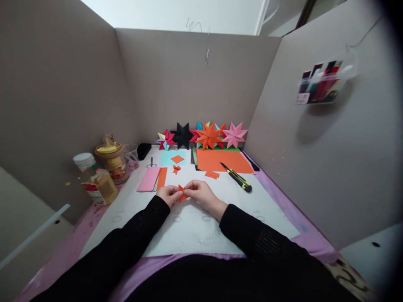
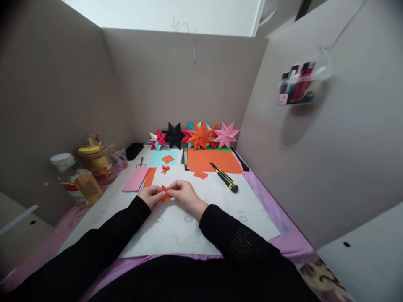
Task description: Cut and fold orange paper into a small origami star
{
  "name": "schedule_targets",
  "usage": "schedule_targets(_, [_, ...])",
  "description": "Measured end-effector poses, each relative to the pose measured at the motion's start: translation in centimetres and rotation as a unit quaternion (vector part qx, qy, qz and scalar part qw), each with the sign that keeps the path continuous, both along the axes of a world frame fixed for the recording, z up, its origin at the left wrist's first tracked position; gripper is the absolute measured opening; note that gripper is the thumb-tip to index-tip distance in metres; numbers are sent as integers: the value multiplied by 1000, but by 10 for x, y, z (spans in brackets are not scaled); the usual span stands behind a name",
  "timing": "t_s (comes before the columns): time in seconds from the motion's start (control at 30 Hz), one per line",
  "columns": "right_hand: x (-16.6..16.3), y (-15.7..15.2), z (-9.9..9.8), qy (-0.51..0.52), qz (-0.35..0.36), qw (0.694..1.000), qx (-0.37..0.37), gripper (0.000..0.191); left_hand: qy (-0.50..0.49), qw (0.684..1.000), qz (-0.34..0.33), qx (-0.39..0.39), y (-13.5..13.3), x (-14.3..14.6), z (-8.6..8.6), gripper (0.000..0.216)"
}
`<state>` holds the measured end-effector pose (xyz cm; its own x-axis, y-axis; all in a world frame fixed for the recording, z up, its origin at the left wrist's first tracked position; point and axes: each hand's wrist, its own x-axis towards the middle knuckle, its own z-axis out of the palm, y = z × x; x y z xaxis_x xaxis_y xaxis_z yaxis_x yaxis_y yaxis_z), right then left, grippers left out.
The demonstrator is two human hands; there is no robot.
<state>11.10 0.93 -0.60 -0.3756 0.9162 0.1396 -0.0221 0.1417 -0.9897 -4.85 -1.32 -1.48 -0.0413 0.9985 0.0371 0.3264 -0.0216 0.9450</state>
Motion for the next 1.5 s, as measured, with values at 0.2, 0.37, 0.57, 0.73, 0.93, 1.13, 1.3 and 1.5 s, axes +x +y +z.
schedule_targets(0.2, [-2, 3, -5, 34, -9, 999, -14, 14, -55, 998, 19, 8, 1, 3, -4, 27])
schedule_targets(0.37, [-4, 3, -7, 48, -33, 998, -10, 14, -151, 988, 14, 7, 1, 7, -5, 27])
schedule_targets(0.57, [-2, 1, -5, 21, -24, 999, -10, 14, -130, 991, 26, -5, 0, 6, -4, 30])
schedule_targets(0.73, [-3, 3, -8, 6, -46, 999, 13, 15, -111, 994, -6, -17, 1, 1, -6, 42])
schedule_targets(0.93, [-5, 2, -10, -10, -74, 997, 36, 15, -120, 993, 3, 5, 0, 4, -2, 43])
schedule_targets(1.13, [-6, 0, -10, -21, -84, 995, 55, 15, -147, 989, 9, 6, 0, 5, -2, 45])
schedule_targets(1.3, [-8, -3, -8, -31, -98, 993, 57, 12, -149, 989, 17, 8, 4, 5, -8, 47])
schedule_targets(1.5, [-8, -1, -8, -12, -78, 996, 52, 15, -146, 987, 61, 23, 3, 8, -10, 37])
